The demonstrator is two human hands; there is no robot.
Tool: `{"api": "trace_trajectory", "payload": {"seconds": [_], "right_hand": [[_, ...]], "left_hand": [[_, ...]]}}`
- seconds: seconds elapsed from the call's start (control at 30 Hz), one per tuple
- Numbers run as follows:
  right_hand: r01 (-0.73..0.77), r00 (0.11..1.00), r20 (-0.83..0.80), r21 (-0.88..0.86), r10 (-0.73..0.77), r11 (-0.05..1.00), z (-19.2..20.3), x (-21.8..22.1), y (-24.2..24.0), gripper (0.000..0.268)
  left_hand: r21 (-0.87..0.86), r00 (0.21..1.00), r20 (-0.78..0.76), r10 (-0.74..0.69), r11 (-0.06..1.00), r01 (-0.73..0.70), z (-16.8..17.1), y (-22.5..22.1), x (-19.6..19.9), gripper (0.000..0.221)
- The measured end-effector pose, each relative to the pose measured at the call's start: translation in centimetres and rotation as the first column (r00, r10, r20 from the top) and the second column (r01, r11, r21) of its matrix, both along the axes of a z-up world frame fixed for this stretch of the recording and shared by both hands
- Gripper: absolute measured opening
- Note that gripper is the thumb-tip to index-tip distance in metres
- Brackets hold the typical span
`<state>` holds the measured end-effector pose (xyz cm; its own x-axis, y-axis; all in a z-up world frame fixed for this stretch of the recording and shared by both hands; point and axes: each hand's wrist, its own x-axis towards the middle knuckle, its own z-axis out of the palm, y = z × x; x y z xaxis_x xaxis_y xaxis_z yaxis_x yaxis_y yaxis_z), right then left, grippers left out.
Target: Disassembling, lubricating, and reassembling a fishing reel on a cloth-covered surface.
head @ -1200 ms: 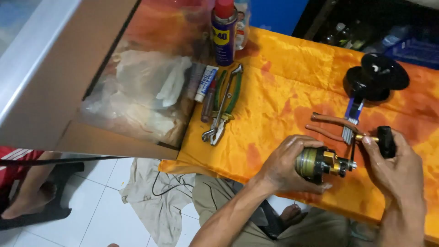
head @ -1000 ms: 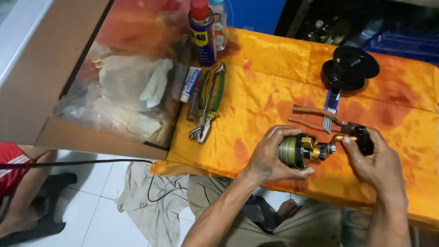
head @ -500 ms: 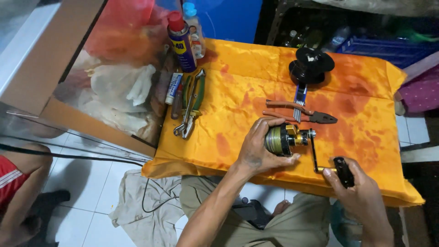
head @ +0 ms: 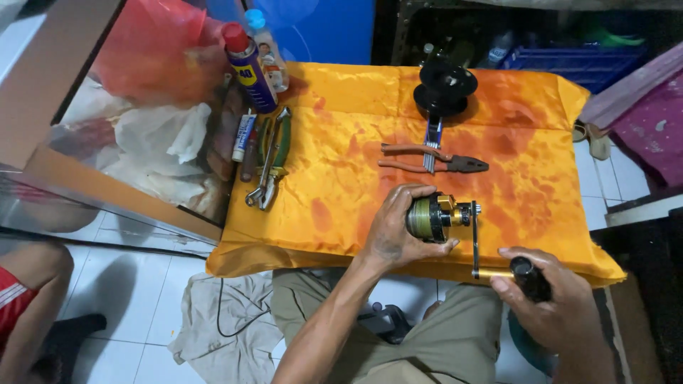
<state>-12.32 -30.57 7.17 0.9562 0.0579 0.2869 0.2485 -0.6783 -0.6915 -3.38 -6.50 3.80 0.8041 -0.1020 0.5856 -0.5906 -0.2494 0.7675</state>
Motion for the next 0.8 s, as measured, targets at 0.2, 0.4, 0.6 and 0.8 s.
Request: {"api": "trace_trajectory", "payload": {"seconds": [0.2,0.4,0.6,0.8], "right_hand": [[-0.114,0.980,0.168,0.059,0.103,0.992,4.3,3.9,1.3,0.047],[-0.114,0.976,0.192,0.061,0.100,0.992,6.7,9.4,2.3,0.036],[-0.009,0.987,0.159,0.070,-0.003,0.998,1.3,15.0,-0.5,0.032],[0.077,0.997,-0.014,0.005,-0.077,0.997,-2.5,15.2,-2.6,0.036]], "left_hand": [[0.020,0.998,0.060,-0.020,1.000,0.019,0.0,-1.0,-0.7,0.073],[0.081,1.000,0.012,-0.022,0.996,0.021,0.0,-1.6,-2.1,0.074],[-0.074,0.993,0.122,0.008,0.997,0.001,-1.8,-2.5,-1.6,0.083],[-0.070,0.988,0.143,0.062,0.996,-0.053,-1.2,-2.6,-1.2,0.083]]}}
